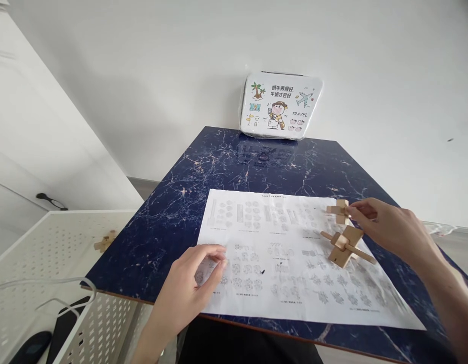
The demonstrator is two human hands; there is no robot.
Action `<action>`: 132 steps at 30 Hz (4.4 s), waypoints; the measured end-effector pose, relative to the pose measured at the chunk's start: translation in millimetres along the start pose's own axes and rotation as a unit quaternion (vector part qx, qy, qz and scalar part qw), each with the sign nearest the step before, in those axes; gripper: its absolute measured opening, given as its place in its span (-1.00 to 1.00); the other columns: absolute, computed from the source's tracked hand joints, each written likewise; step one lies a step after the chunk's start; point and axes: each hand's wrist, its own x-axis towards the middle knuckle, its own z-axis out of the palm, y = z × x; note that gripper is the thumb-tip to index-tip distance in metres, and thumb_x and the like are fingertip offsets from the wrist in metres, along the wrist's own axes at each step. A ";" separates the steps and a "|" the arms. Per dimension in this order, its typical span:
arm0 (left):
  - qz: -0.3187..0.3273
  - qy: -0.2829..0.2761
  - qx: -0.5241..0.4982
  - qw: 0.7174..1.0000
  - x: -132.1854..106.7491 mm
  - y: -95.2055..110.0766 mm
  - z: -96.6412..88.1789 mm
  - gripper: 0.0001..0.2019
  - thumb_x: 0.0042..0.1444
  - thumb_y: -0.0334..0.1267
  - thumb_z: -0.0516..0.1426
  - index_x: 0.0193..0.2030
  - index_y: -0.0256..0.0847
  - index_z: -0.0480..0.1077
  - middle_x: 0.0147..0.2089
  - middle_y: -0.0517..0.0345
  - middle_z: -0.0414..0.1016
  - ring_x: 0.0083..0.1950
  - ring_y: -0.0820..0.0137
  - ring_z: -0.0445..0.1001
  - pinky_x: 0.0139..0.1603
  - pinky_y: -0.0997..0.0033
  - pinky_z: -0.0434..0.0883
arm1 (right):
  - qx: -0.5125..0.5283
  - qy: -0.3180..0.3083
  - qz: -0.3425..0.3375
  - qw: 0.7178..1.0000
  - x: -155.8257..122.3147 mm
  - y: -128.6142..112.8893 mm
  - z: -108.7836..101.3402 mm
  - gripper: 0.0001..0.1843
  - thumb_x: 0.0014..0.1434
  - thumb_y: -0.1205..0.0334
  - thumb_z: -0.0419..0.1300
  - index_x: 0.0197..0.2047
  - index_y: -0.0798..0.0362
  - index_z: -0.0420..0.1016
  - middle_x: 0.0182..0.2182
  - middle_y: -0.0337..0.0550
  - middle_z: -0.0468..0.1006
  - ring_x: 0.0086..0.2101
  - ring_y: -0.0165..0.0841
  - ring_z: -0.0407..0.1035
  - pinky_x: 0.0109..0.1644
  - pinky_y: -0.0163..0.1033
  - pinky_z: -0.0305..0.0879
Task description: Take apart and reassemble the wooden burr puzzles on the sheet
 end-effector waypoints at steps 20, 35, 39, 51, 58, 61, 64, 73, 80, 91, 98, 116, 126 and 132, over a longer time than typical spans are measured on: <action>0.138 -0.162 -0.007 0.977 66.7 21.6 -21.3 -0.21 0.12 0.09 0.42 0.43 0.08 0.27 0.38 0.01 0.45 0.36 0.05 0.47 0.32 0.03 0.47 | 0.338 0.026 -0.450 0.826 -69.7 -168.8 43.1 -0.82 0.51 0.27 0.16 0.14 0.01 0.45 -0.12 -0.02 0.69 -0.18 -0.21 0.63 -0.18 -0.09 0.61; 0.175 -0.191 -0.017 0.966 124.9 10.8 6.2 -0.29 0.00 0.07 0.48 0.26 -0.06 0.43 0.13 0.04 0.64 0.09 0.10 0.63 0.11 0.12 0.53 | 0.383 -0.089 -0.274 0.878 -53.4 -154.5 59.9 -0.77 0.49 0.10 0.15 0.09 0.02 0.47 -0.20 -0.10 0.65 -0.24 -0.27 0.57 -0.15 -0.17 0.53; 0.173 -0.184 -0.012 0.968 119.8 9.9 6.9 -0.35 0.10 0.09 0.42 0.27 -0.06 0.41 0.10 0.06 0.64 0.05 0.14 0.63 0.05 0.16 0.54 | 0.379 -0.098 -0.285 0.875 -54.4 -154.7 58.6 -0.76 0.51 0.09 0.12 0.09 0.03 0.45 -0.22 -0.10 0.63 -0.26 -0.27 0.55 -0.17 -0.16 0.49; 0.218 -0.154 -0.019 0.963 116.7 10.6 12.1 -0.39 0.13 0.03 0.42 0.26 -0.07 0.41 0.18 0.02 0.62 0.12 0.09 0.63 0.16 0.05 0.55 | 0.395 -0.111 -0.282 0.867 -56.3 -153.8 61.0 -0.82 0.52 0.12 0.08 0.06 0.02 0.37 -0.26 -0.12 0.61 -0.31 -0.28 0.52 -0.24 -0.18 0.44; 0.249 -0.143 -0.008 0.958 115.6 6.2 14.9 -0.23 0.10 0.00 0.45 0.38 0.00 0.25 0.31 -0.05 0.52 0.26 0.00 0.56 0.28 -0.08 0.49 | 0.330 -0.117 -0.311 0.884 -57.8 -154.0 62.3 -0.87 0.53 0.22 -0.02 0.03 0.02 0.30 -0.22 -0.05 0.56 -0.34 -0.24 0.44 -0.28 -0.14 0.34; 0.261 -0.136 -0.001 0.956 114.1 5.4 15.8 -0.23 0.11 -0.01 0.45 0.38 0.01 0.23 0.31 -0.05 0.52 0.26 0.01 0.56 0.28 -0.08 0.48 | 0.312 -0.100 -0.336 0.883 -56.8 -153.8 60.2 -0.89 0.54 0.23 -0.04 -0.01 0.00 0.28 -0.24 -0.06 0.56 -0.31 -0.21 0.44 -0.25 -0.12 0.34; 0.278 -0.124 0.004 0.953 113.3 5.3 16.5 -0.27 0.12 -0.01 0.44 0.35 0.00 0.26 0.31 -0.06 0.51 0.26 0.00 0.54 0.30 -0.10 0.47 | 0.308 -0.090 -0.340 0.884 -55.3 -154.1 58.6 -0.89 0.55 0.23 -0.05 -0.02 0.00 0.27 -0.26 -0.08 0.57 -0.32 -0.21 0.44 -0.26 -0.13 0.34; 0.246 -0.143 -0.023 0.958 112.5 9.3 14.1 -0.23 0.11 0.03 0.44 0.38 -0.03 0.26 0.26 -0.07 0.55 0.23 -0.01 0.56 0.30 -0.15 0.44 | 0.326 -0.052 -0.361 0.872 -57.1 -150.5 63.7 -0.82 0.57 0.21 -0.02 0.10 0.04 0.35 -0.17 0.00 0.61 -0.26 -0.20 0.50 -0.20 -0.12 0.41; 0.230 -0.168 -0.060 0.957 113.7 13.7 11.2 -0.28 0.14 0.03 0.41 0.37 -0.08 0.29 0.05 0.02 0.62 0.02 0.11 0.61 0.08 0.06 0.52 | 0.311 0.011 -0.398 0.863 -58.5 -153.5 60.3 -0.81 0.58 0.23 0.01 0.13 0.08 0.38 -0.21 -0.03 0.61 -0.29 -0.22 0.46 -0.22 -0.13 0.40; 0.221 -0.222 -0.124 0.942 114.5 16.0 10.6 -0.43 0.20 -0.05 0.38 0.28 -0.11 0.37 0.06 0.04 0.57 0.04 0.18 0.57 0.11 0.16 0.48 | 0.277 0.069 -0.446 0.848 -55.5 -154.3 54.4 -0.79 0.57 0.26 0.04 0.17 0.11 0.37 -0.26 -0.06 0.56 -0.34 -0.24 0.39 -0.26 -0.16 0.36; 0.216 -0.235 -0.129 0.939 114.8 13.2 11.2 -0.50 0.18 -0.03 0.38 0.18 -0.16 0.42 -0.03 0.04 0.59 -0.04 0.19 0.58 0.06 0.13 0.51 | 0.274 0.057 -0.459 0.843 -56.7 -152.2 54.5 -0.77 0.57 0.27 0.04 0.21 0.08 0.36 -0.28 -0.09 0.53 -0.35 -0.24 0.33 -0.25 -0.13 0.36; 0.320 -0.088 -0.011 0.943 107.5 7.8 24.1 -0.32 0.12 0.03 0.41 0.28 -0.06 0.28 0.13 0.00 0.57 0.06 0.11 0.56 0.20 -0.02 0.46 | 0.367 -0.034 -0.342 0.864 -65.2 -159.3 47.9 -0.89 0.56 0.24 0.01 0.00 0.00 0.34 -0.33 -0.18 0.48 -0.40 -0.31 0.36 -0.30 -0.21 0.38; 0.362 -0.051 0.033 0.930 108.6 8.0 25.5 -0.35 0.15 0.07 0.38 0.27 -0.06 0.25 0.10 -0.01 0.59 0.03 0.09 0.58 0.15 0.01 0.40 | 0.395 -0.078 -0.306 0.863 -65.9 -159.6 46.2 -0.90 0.55 0.23 0.01 0.00 -0.02 0.33 -0.33 -0.19 0.49 -0.42 -0.31 0.38 -0.32 -0.21 0.39; 0.368 -0.048 0.037 0.928 108.4 8.8 25.0 -0.36 0.16 0.08 0.38 0.27 -0.06 0.26 0.11 -0.02 0.59 0.05 0.08 0.57 0.19 -0.02 0.38 | 0.386 -0.068 -0.317 0.864 -66.3 -160.1 47.0 -0.92 0.55 0.26 -0.01 -0.04 -0.03 0.27 -0.32 -0.19 0.47 -0.42 -0.32 0.37 -0.32 -0.21 0.38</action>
